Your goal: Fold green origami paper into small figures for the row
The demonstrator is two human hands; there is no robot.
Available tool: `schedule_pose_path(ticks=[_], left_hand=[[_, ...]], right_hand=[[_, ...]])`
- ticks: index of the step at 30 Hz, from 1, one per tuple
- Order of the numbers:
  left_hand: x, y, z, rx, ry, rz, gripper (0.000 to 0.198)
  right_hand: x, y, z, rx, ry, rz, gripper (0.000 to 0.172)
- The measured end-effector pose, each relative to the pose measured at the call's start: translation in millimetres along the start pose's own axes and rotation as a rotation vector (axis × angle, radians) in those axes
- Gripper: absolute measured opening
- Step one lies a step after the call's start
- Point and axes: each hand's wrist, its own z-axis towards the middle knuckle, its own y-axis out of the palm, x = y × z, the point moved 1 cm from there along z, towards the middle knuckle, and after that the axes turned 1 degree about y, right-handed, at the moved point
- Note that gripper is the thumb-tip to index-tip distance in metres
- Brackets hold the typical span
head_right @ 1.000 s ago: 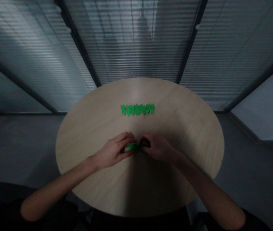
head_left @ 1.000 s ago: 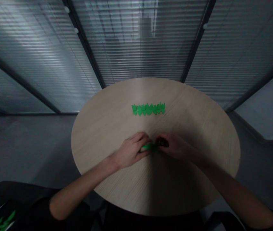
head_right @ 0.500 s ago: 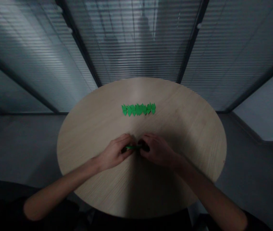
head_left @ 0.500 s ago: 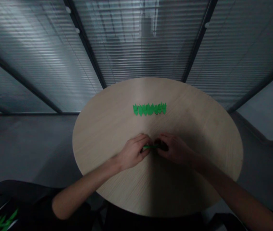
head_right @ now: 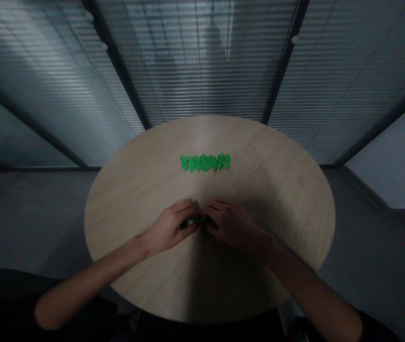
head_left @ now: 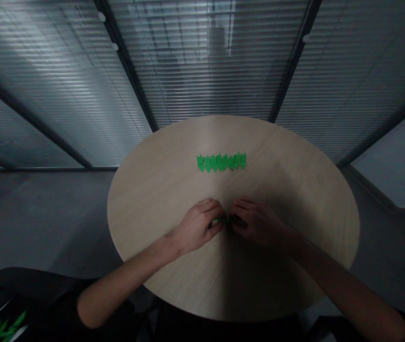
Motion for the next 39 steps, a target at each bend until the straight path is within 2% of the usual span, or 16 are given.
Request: schedule_pose_path(ticks=[10, 17, 21, 27, 32, 39], left_hand=[[-0.2, -2.3, 0.4, -0.066, -0.094, -0.072, 0.005], [1.0, -3.4, 4.6, -0.104, -0.153, -0.087, 0.008], [-1.2, -3.3, 5.8, -0.109, -0.148, -0.121, 0.01], [-3.7, -3.2, 2.5, -0.098, -0.155, -0.147, 0.009], [-2.5, -4.5, 3.4, -0.112, -0.14, -0.092, 0.014], [-3.2, -4.0, 4.8, -0.143, -0.115, -0.031, 0.017]], right_hand=[[0.6, -2.0, 1.0, -0.083, 0.057, 0.058, 0.004], [4.2, -0.3, 1.3, -0.108, 0.101, 0.108, 0.008], [2.9, -1.0, 2.8, -0.108, 0.127, 0.116, 0.012], [6.9, 2.2, 3.5, -0.122, 0.086, 0.101, 0.009], [9.3, 2.0, 6.9, -0.126, 0.051, 0.084, 0.009], [8.1, 1.2, 10.0, -0.168, 0.078, 0.06, 0.008]])
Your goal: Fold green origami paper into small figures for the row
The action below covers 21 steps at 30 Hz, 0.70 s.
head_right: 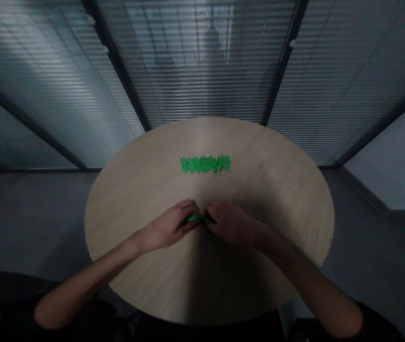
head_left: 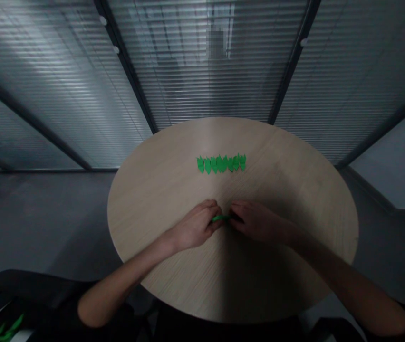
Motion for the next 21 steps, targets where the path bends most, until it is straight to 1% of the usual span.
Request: schedule_pose_path(ticks=[3, 4, 6, 7, 9, 11, 14, 17, 19, 21], left_hand=[[-4.0, 1.6, -1.8, 0.068, 0.0, -0.044, 0.007], [-5.2, 1.6, -2.7, 0.101, 0.016, -0.056, 0.014], [-6.5, 1.0, -4.3, 0.156, 0.089, -0.044, 0.03], [-6.6, 0.5, -4.8, 0.177, 0.141, -0.018, 0.032], [-6.1, -0.5, -5.3, 0.216, 0.243, 0.042, 0.029], [-5.3, -1.0, -4.9, 0.254, 0.304, 0.066, 0.025], [-4.0, -1.2, -4.3, 0.3, 0.326, 0.033, 0.021], [-1.6, -1.4, -5.2, 0.326, 0.339, -0.021, 0.02], [0.7, -2.0, -6.2, 0.341, 0.337, -0.047, 0.019], [3.0, -2.6, -7.0, 0.36, 0.319, -0.064, 0.018]], right_hand=[[1.7, 0.5, 1.3, 0.004, 0.027, 0.053, 0.01], [3.1, 0.2, 2.1, -0.001, 0.041, 0.091, 0.011], [7.4, -1.1, 4.1, -0.025, 0.087, 0.206, 0.014], [10.2, -2.0, 5.0, -0.041, 0.122, 0.28, 0.017], [16.0, -3.8, 6.0, -0.071, 0.188, 0.453, 0.023], [20.5, -5.0, 5.5, -0.096, 0.231, 0.62, 0.029], [21.3, -4.5, 2.6, -0.179, 0.311, 0.876, 0.028], [15.6, -4.1, -1.0, -0.266, 0.381, 1.073, 0.029], [11.0, -5.2, -2.9, -0.299, 0.373, 1.174, 0.03], [8.4, -6.6, -4.5, -0.295, 0.357, 1.229, 0.028]])
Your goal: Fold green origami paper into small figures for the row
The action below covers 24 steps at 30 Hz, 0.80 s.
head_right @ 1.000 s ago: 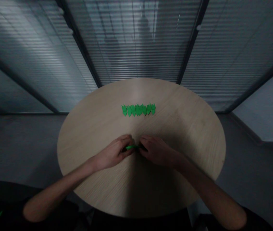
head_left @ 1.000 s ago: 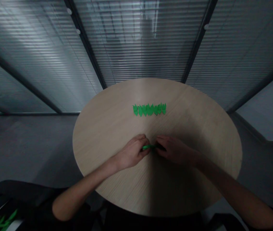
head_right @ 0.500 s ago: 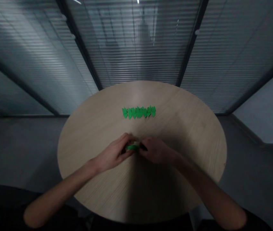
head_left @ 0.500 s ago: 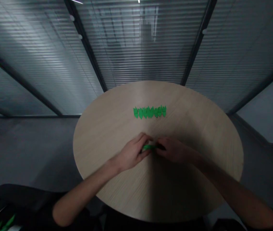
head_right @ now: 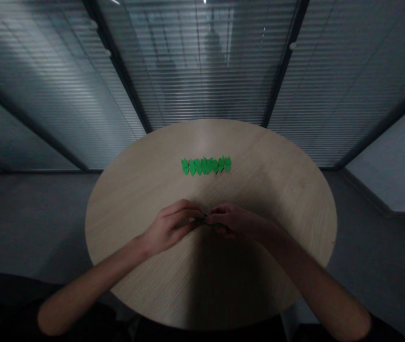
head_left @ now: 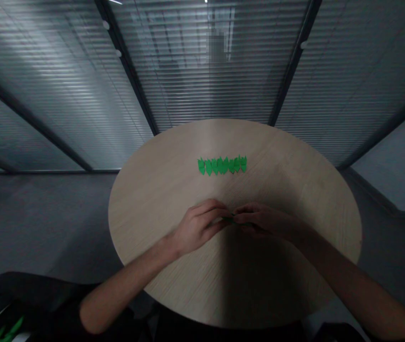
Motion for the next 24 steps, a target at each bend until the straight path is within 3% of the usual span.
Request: schedule_pose_path(ticks=[4, 9, 15, 19, 24], left_hand=[[2.5, -0.6, 1.2, 0.048, -0.037, -0.035, 0.016], [1.3, -2.6, 2.7, 0.085, -0.103, -0.112, 0.012], [1.4, -4.6, 5.2, 0.119, -0.224, -0.18, 0.008], [3.8, -5.0, 8.0, 0.146, -0.272, -0.233, 0.007], [4.4, -1.7, 9.6, 0.145, -0.435, -0.374, 0.011]], right_hand=[[1.1, -0.8, -1.2, 0.047, -0.072, -0.064, 0.028], [2.2, 0.5, -0.7, 0.238, -0.19, -0.261, 0.031], [-4.9, 11.5, -5.7, 0.472, -0.525, -0.446, 0.019], [-4.1, 19.6, -5.9, 0.496, -0.639, -0.529, 0.011], [1.0, 21.3, -2.6, 0.522, -0.649, -0.444, 0.009]])
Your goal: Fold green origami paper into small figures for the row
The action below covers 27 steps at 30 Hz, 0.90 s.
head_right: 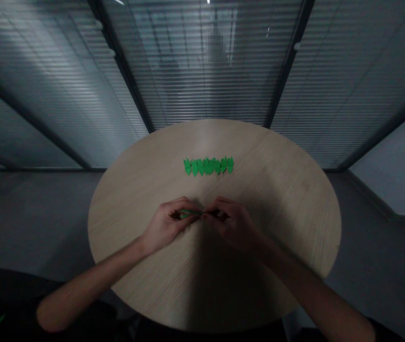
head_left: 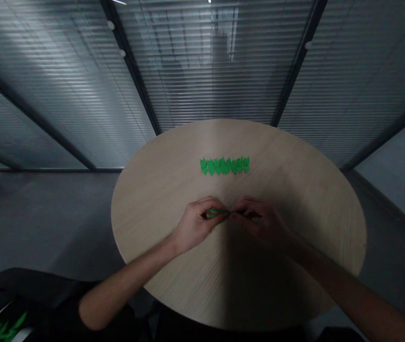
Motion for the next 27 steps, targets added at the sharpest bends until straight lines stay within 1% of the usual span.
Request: schedule_pose_path(ticks=[3, 5, 13, 18, 23, 27], left_hand=[[-2.7, 2.4, -0.2, -0.012, -0.122, -0.138, 0.015], [-4.3, 3.2, -0.4, -0.023, -0.153, -0.181, 0.018], [-2.6, 2.6, 0.8, -0.044, -0.153, -0.213, 0.021], [-0.8, 4.5, 1.8, -0.042, -0.164, -0.215, 0.024], [-3.3, 4.1, 1.7, -0.025, -0.163, -0.198, 0.025], [-6.4, 2.9, 1.8, -0.018, -0.219, -0.185, 0.024]], right_hand=[[1.3, 0.5, -0.5, 0.02, 0.033, 0.029, 0.01], [1.1, 0.9, -1.0, 0.035, 0.059, 0.041, 0.012], [1.3, 1.0, -1.3, 0.076, 0.056, -0.006, 0.017], [-0.6, 1.7, -1.4, 0.08, 0.045, -0.026, 0.015], [0.4, 1.0, -0.7, 0.046, 0.052, -0.047, 0.017], [0.4, -0.4, 0.7, 0.013, 0.039, -0.1, 0.02]])
